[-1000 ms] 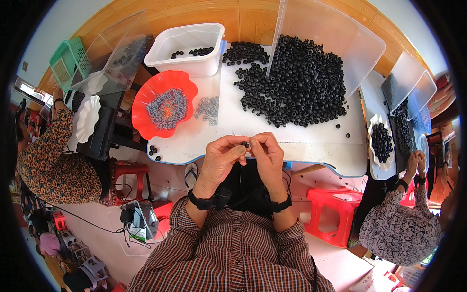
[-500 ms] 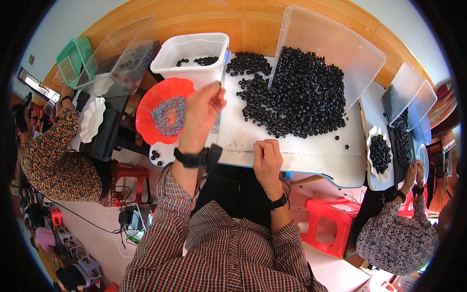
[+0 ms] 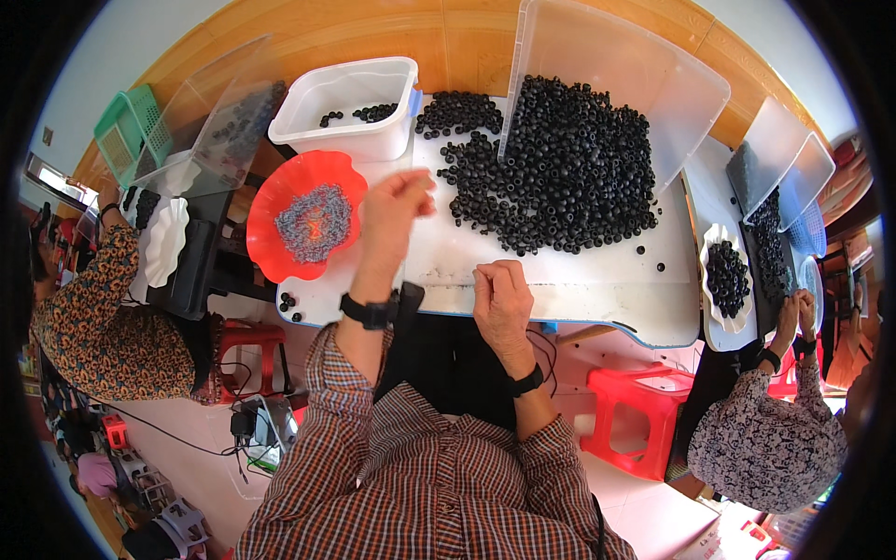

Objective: Sorting small black plastic components or beads into different sorting trays and containers on a workbench.

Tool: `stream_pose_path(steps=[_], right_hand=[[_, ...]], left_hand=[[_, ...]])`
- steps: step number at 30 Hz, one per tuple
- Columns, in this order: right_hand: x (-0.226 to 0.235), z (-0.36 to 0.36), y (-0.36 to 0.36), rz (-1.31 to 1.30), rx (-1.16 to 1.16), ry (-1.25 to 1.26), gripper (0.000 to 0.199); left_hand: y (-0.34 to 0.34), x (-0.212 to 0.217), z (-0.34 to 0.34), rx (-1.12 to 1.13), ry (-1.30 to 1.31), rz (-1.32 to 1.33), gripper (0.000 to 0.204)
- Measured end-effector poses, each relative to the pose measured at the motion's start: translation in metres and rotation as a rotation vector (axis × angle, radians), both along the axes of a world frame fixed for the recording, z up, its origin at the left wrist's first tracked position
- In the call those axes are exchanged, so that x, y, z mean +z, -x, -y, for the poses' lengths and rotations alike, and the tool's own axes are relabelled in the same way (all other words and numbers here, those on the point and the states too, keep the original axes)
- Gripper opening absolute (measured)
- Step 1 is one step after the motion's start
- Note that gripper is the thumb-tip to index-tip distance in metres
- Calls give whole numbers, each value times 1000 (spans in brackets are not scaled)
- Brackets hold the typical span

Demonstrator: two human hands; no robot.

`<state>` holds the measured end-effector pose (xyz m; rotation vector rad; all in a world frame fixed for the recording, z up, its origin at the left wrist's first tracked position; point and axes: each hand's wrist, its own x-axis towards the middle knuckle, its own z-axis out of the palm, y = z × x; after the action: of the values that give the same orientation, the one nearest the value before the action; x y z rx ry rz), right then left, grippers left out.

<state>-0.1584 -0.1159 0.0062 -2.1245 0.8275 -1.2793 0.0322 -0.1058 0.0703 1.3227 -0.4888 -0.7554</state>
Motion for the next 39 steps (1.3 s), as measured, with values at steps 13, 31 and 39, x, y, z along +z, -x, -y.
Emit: stream_pose_path(steps=[13,31,39], right_hand=[[2,-1,-2,-36,-4,10,10],[2,-2,-4,-46,-16,14,10],[3,-1,-4,-61,-25,15,11]], left_hand=[[37,-42,0,3,-251,1071,35],[36,-55,-19,-52,-175,862,24],[41,-50,-26,-60,-185,749,23]])
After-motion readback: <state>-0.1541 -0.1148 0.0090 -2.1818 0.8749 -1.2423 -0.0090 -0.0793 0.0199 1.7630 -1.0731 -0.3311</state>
